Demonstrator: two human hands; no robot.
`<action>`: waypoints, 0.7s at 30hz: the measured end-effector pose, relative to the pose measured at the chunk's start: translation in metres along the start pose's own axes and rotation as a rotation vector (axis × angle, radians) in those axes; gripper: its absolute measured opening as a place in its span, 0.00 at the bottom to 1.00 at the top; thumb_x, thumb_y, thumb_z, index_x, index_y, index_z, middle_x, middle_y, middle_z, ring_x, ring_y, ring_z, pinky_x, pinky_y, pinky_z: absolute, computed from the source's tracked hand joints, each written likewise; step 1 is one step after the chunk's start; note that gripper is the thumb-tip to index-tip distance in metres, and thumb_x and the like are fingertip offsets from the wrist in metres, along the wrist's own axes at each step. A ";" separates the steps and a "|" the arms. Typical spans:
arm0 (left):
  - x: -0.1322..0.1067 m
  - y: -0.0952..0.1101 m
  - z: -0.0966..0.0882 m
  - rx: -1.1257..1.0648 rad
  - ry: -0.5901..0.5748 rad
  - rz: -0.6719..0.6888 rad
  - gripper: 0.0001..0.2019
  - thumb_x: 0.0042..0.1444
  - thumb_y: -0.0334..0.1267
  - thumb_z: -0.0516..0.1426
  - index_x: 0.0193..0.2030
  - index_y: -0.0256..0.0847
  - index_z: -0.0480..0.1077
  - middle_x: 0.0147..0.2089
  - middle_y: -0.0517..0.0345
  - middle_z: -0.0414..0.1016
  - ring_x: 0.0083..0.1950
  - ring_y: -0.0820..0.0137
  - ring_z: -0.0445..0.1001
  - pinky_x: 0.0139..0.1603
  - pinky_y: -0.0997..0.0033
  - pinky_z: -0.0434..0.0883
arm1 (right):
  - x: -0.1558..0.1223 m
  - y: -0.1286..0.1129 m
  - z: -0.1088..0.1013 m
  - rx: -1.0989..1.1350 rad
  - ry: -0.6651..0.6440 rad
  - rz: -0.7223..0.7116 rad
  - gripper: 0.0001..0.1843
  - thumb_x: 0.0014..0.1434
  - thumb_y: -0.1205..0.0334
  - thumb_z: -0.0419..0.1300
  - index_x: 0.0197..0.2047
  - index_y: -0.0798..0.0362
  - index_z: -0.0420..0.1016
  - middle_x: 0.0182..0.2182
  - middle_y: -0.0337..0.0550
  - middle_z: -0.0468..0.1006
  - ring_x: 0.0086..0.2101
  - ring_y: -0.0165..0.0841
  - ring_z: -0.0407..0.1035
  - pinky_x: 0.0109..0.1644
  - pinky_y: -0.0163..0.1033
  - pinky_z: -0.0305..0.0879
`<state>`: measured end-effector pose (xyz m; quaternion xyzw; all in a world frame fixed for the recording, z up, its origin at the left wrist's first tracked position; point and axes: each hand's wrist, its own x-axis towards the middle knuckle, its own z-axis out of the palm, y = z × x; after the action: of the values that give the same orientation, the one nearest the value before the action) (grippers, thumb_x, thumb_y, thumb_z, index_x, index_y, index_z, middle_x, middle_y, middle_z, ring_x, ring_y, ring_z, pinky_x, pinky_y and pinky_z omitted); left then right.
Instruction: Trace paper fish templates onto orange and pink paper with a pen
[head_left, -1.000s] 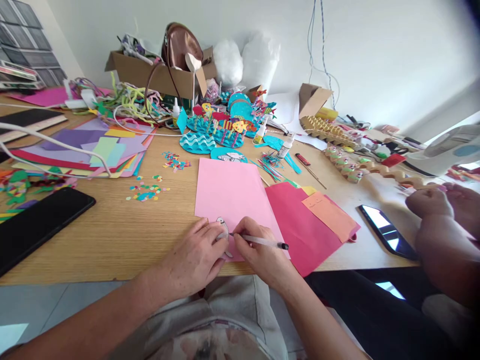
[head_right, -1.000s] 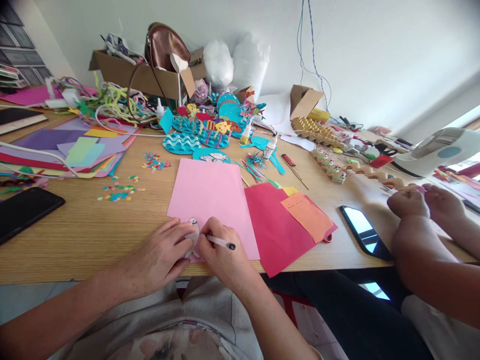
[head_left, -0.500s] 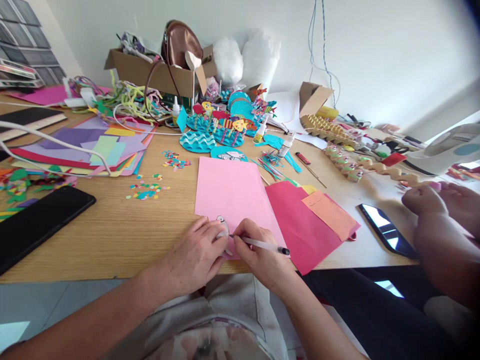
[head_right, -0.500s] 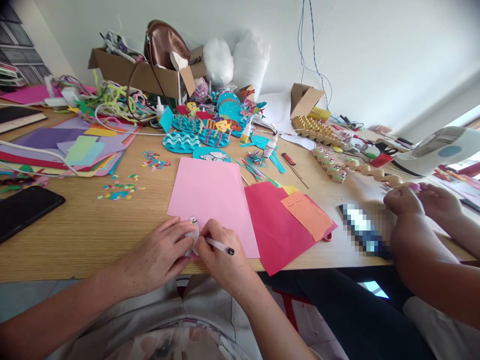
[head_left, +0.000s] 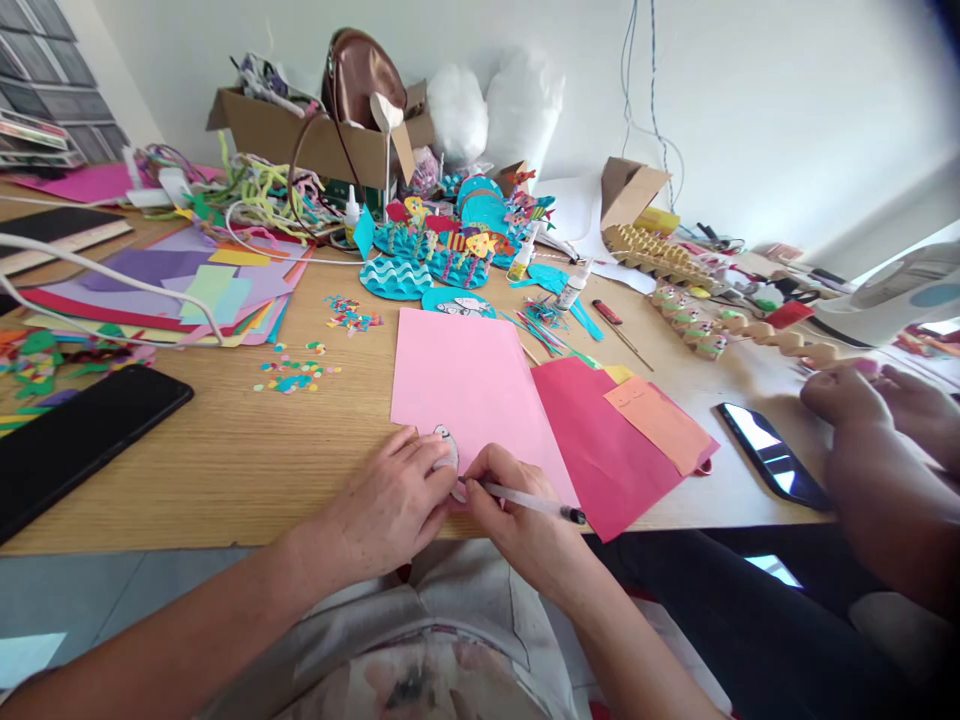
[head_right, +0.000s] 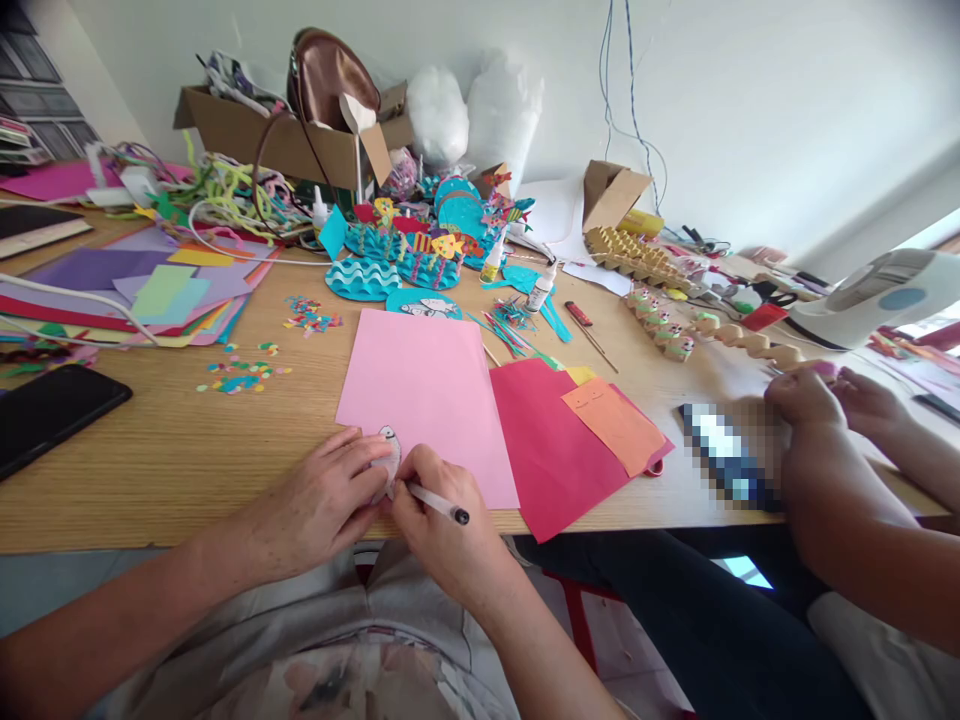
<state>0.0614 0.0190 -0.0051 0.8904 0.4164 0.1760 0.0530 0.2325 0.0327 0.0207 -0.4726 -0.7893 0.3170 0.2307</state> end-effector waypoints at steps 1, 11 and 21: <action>0.000 0.000 0.000 0.000 -0.001 0.000 0.07 0.56 0.31 0.51 0.42 0.37 0.64 0.49 0.49 0.66 0.54 0.61 0.63 0.60 0.54 0.57 | -0.001 -0.001 0.000 0.000 -0.004 -0.002 0.05 0.54 0.69 0.50 0.28 0.52 0.61 0.20 0.34 0.66 0.21 0.27 0.58 0.26 0.31 0.51; 0.000 0.000 -0.001 -0.004 0.000 0.002 0.06 0.57 0.32 0.50 0.41 0.37 0.65 0.48 0.48 0.66 0.54 0.61 0.63 0.59 0.54 0.57 | -0.006 -0.004 0.001 0.016 -0.028 0.018 0.05 0.53 0.71 0.50 0.28 0.52 0.61 0.20 0.34 0.66 0.22 0.27 0.58 0.26 0.31 0.51; 0.000 -0.005 0.007 0.056 0.037 0.026 0.07 0.62 0.32 0.46 0.38 0.38 0.64 0.46 0.50 0.68 0.51 0.63 0.65 0.55 0.55 0.60 | -0.007 -0.006 -0.001 -0.002 -0.022 -0.006 0.05 0.53 0.71 0.50 0.29 0.52 0.61 0.20 0.32 0.64 0.21 0.26 0.57 0.25 0.30 0.51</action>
<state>0.0602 0.0222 -0.0128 0.8934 0.4104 0.1815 0.0183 0.2325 0.0245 0.0249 -0.4671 -0.7935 0.3205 0.2226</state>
